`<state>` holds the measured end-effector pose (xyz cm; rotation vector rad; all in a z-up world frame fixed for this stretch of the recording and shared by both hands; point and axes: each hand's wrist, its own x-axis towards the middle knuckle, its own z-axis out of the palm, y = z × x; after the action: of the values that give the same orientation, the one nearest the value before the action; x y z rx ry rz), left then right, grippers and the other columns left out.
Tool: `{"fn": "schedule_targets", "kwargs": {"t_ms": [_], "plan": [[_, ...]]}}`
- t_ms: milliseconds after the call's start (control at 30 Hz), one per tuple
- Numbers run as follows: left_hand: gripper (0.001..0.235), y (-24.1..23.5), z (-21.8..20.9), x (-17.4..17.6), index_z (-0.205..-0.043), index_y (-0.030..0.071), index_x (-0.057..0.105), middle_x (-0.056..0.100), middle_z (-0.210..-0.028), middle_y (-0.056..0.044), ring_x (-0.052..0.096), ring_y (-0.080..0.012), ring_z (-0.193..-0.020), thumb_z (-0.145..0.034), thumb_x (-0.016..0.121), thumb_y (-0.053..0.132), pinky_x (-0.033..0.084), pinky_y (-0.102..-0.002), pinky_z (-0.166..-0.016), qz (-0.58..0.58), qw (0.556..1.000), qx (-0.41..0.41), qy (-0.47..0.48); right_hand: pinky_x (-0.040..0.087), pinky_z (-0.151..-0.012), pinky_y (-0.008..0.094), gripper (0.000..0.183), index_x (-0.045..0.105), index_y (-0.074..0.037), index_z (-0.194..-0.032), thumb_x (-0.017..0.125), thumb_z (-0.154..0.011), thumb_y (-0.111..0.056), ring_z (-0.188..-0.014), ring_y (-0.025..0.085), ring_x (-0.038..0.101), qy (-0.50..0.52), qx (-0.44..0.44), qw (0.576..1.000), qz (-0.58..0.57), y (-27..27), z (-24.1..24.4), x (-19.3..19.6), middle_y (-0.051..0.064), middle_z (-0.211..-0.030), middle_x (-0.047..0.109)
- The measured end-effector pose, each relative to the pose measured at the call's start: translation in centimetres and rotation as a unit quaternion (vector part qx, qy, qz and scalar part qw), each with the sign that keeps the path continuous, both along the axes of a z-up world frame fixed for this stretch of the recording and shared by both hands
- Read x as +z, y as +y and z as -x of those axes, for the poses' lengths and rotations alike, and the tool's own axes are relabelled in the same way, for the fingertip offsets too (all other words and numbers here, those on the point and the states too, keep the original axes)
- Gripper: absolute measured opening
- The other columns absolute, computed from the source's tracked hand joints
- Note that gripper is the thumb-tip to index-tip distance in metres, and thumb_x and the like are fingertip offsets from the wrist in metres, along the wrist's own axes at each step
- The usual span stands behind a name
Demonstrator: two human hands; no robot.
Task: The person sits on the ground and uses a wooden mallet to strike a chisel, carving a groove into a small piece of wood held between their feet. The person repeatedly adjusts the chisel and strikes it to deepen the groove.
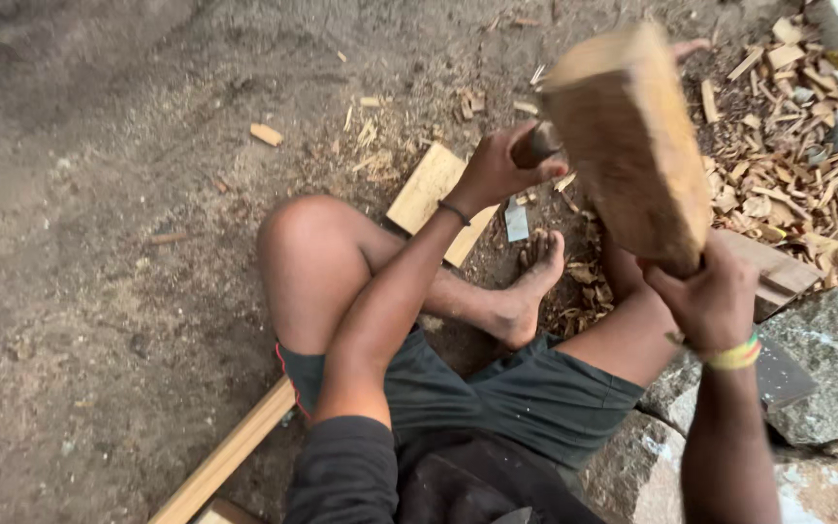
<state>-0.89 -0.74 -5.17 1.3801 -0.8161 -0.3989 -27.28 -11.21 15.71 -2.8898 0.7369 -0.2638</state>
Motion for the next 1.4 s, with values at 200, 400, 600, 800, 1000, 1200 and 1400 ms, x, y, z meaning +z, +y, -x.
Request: {"fn": "schedule_targets", "kwargs": {"t_ms": [200,400,600,800,1000,1200,1400], "plan": [[0.047,0.6,-1.3,0.0,-0.103,0.012,0.071,0.076,-0.089,-0.001,0.072,-0.0126,-0.078,-0.081,0.088,0.05,0.062,-0.032,-0.076,-0.013,0.997,-0.069,-0.017,0.059,-0.079,0.034,0.011,0.066,0.004,-0.1,0.073,-0.092,-0.001,-0.081,0.023,0.072,-0.194,-0.007,0.981,0.015,-1.4,2.9,0.8,0.015,-0.094,0.072],[0.047,-0.5,-1.3,-1.9,-0.107,0.009,0.069,0.073,-0.096,-0.004,0.071,-0.0161,-0.085,-0.082,0.087,0.044,0.061,-0.034,-0.078,0.026,0.996,-0.077,-0.032,0.059,-0.085,0.038,0.045,0.058,0.011,-0.131,0.072,-0.09,-0.002,-0.095,0.03,0.071,-0.166,0.074,0.983,0.016,0.1,-1.0,-1.0,0.022,-0.101,0.07],[0.051,0.0,-0.2,-1.2,-0.118,0.008,0.067,0.074,-0.109,-0.009,0.073,-0.0208,-0.098,-0.081,0.085,0.038,0.064,-0.036,-0.087,-0.042,0.993,-0.113,0.014,0.058,-0.071,0.04,0.047,0.068,0.001,-0.119,0.088,-0.08,-0.018,-0.073,0.03,0.072,0.036,0.047,0.997,0.042,0.6,-2.3,-0.6,0.02,-0.087,0.073],[0.052,0.0,-1.0,1.0,-0.121,0.007,0.068,0.076,-0.108,-0.009,0.073,-0.0188,-0.097,-0.08,0.088,0.033,0.059,-0.039,-0.088,0.053,0.994,-0.093,-0.007,0.06,-0.081,0.036,0.032,0.062,0.005,-0.114,0.077,-0.092,-0.012,-0.084,0.027,0.075,-0.135,0.019,0.99,0.046,-0.5,-0.2,1.8,0.021,-0.097,0.074],[0.035,-1.1,-0.7,-2.1,-0.108,0.005,0.071,0.076,-0.091,-0.007,0.071,-0.0169,-0.078,-0.082,0.086,0.025,0.06,-0.036,-0.071,-0.022,0.994,-0.107,0.013,0.057,-0.065,0.042,0.032,0.068,0.001,-0.11,0.076,-0.097,-0.027,-0.065,0.033,0.071,0.122,-0.092,0.987,0.044,-0.8,-1.9,-1.8,0.022,-0.073,0.07],[0.025,-2.3,-0.3,-2.8,-0.099,0.004,0.069,0.072,-0.076,-0.006,0.066,-0.0169,-0.061,-0.086,0.078,0.023,0.059,-0.03,-0.057,-0.138,0.983,-0.117,-0.001,0.058,-0.066,0.044,0.047,0.065,-0.003,-0.113,0.084,-0.079,-0.03,-0.071,0.034,0.072,0.06,0.006,0.998,0.025,-1.5,-1.1,-1.7,0.021,-0.082,0.071],[0.035,-1.4,-0.9,-2.2,-0.097,0.005,0.071,0.075,-0.081,-0.007,0.072,-0.0147,-0.069,-0.083,0.083,0.035,0.06,-0.033,-0.065,-0.087,0.995,-0.051,-0.024,0.057,-0.067,0.046,0.046,0.065,-0.001,-0.114,0.085,-0.085,-0.03,-0.073,0.038,0.071,0.068,-0.031,0.997,0.02,-0.9,-1.4,-4.7,0.022,-0.083,0.071]]}}
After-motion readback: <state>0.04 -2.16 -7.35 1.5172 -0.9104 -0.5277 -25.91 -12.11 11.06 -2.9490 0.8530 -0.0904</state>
